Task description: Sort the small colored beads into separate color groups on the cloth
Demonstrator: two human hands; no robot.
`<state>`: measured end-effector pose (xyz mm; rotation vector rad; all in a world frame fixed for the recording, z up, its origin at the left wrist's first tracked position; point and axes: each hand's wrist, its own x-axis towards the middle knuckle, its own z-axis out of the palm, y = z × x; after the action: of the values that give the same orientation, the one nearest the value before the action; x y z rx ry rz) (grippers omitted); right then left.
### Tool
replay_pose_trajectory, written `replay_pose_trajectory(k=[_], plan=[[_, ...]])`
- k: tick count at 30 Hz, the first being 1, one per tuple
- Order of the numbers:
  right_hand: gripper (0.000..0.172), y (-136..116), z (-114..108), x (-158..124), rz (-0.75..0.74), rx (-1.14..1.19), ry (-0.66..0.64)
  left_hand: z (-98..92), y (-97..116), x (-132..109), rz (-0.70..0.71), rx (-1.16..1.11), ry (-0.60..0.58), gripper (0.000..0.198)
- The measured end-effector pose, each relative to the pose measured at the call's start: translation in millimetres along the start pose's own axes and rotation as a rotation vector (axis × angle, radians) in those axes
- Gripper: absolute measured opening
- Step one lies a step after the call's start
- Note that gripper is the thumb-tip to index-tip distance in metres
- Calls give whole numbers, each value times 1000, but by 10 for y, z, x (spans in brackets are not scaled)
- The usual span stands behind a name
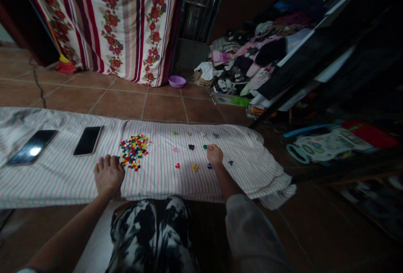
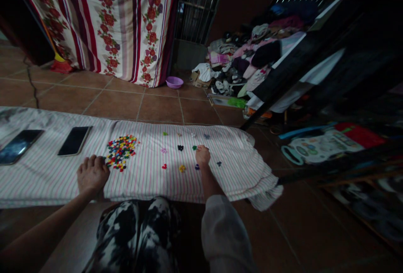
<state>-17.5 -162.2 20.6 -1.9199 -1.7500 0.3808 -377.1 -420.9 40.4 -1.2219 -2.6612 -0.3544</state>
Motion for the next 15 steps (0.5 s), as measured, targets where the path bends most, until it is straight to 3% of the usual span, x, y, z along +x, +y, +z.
replay_pose_trajectory(k=[15], plan=[[27, 41, -53, -38, 4, 190, -3, 43, -29, 3, 20, 1, 41, 36]])
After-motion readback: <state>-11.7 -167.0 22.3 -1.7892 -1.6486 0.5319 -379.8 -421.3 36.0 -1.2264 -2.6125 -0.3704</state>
